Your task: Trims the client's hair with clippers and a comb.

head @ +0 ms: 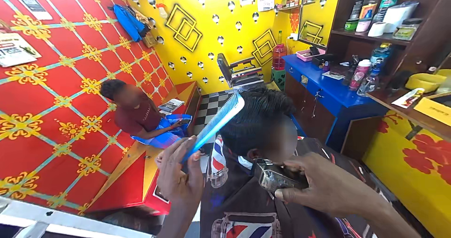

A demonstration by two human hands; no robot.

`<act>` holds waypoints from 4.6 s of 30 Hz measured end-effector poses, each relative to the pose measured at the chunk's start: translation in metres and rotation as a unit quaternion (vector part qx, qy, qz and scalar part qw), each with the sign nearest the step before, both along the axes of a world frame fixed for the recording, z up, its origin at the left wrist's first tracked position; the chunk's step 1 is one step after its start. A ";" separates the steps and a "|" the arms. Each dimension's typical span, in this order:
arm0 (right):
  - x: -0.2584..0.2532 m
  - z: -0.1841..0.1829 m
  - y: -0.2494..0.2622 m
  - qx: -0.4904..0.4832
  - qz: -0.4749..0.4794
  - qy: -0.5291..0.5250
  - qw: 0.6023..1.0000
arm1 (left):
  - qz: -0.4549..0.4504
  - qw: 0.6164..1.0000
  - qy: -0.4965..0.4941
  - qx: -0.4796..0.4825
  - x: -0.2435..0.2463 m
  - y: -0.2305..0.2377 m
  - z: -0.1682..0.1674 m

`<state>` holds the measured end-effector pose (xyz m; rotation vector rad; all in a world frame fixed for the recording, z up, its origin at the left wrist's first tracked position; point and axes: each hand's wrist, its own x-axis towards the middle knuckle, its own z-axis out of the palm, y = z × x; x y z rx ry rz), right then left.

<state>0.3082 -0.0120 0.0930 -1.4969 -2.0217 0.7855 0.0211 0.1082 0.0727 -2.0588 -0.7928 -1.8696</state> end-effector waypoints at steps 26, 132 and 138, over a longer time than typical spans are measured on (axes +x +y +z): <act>0.043 -0.045 -0.036 0.065 -0.155 0.179 0.969 | -0.068 0.949 0.302 -0.058 -0.001 -0.002 0.015; 0.091 -0.023 0.002 0.050 -0.150 0.022 0.987 | 0.075 0.979 0.161 -0.098 0.068 -0.035 -0.033; 0.084 -0.016 0.017 -0.017 -0.125 0.078 0.989 | 0.096 0.984 0.142 -0.054 0.069 -0.030 -0.033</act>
